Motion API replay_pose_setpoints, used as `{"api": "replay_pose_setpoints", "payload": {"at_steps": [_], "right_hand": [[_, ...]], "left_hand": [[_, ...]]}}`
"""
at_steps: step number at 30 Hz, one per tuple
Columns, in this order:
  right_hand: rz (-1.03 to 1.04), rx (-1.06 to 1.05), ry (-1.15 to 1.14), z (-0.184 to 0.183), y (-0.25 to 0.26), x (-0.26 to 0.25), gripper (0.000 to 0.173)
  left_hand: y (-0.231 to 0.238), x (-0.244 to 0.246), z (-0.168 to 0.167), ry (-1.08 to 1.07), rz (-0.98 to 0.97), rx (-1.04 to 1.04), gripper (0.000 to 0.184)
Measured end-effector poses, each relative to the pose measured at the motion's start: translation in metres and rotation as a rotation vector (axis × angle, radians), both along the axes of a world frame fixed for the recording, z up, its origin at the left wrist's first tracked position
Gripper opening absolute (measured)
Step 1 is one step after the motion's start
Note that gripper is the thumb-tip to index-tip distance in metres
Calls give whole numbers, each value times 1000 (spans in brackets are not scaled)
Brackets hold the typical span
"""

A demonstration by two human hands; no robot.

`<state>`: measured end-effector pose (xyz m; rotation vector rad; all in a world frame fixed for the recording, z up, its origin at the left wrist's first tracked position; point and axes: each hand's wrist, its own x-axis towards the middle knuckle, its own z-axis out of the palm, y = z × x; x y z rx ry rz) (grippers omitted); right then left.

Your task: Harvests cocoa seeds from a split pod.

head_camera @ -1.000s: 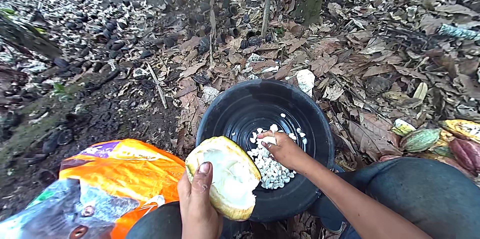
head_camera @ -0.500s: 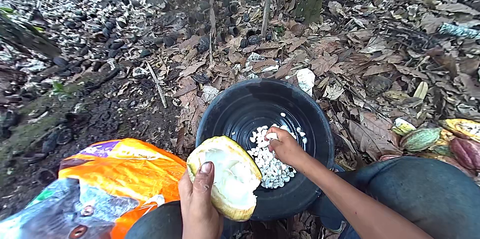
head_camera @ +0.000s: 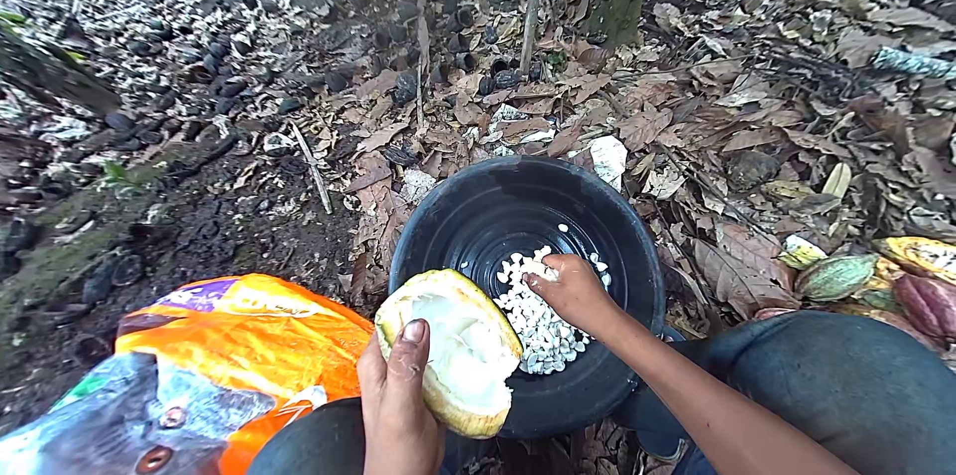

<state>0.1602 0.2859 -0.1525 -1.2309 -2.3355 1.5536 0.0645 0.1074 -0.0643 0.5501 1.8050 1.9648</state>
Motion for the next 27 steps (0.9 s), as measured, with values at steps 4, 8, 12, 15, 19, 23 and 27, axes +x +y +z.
{"api": "replay_pose_setpoints", "payload": {"at_steps": [4,8,12,15,19,23,27], "right_hand": [[-41,-43,78,-5,0,-1,21],[-108,-151,128,-5,-1,-2,14],[-150,-196,79,1,-2,-3,26],[-172,-182,50,3,-3,-3,35],[-91,-59,-3,5,-2,-2,28],[-50,251,18,9,-9,2,33],[-143,507,258,14,-16,6,37]], "left_hand": [[1,0,0,7,1,-9,30],[1,0,1,14,4,-31,28],[1,0,0,17,-6,-20,28],[0,-1,0,19,-7,-21,29],[-1,-1,-1,14,-12,-13,30],[-2,-2,-1,7,-17,-6,34],[-2,-1,-2,14,-14,-15,34]]}}
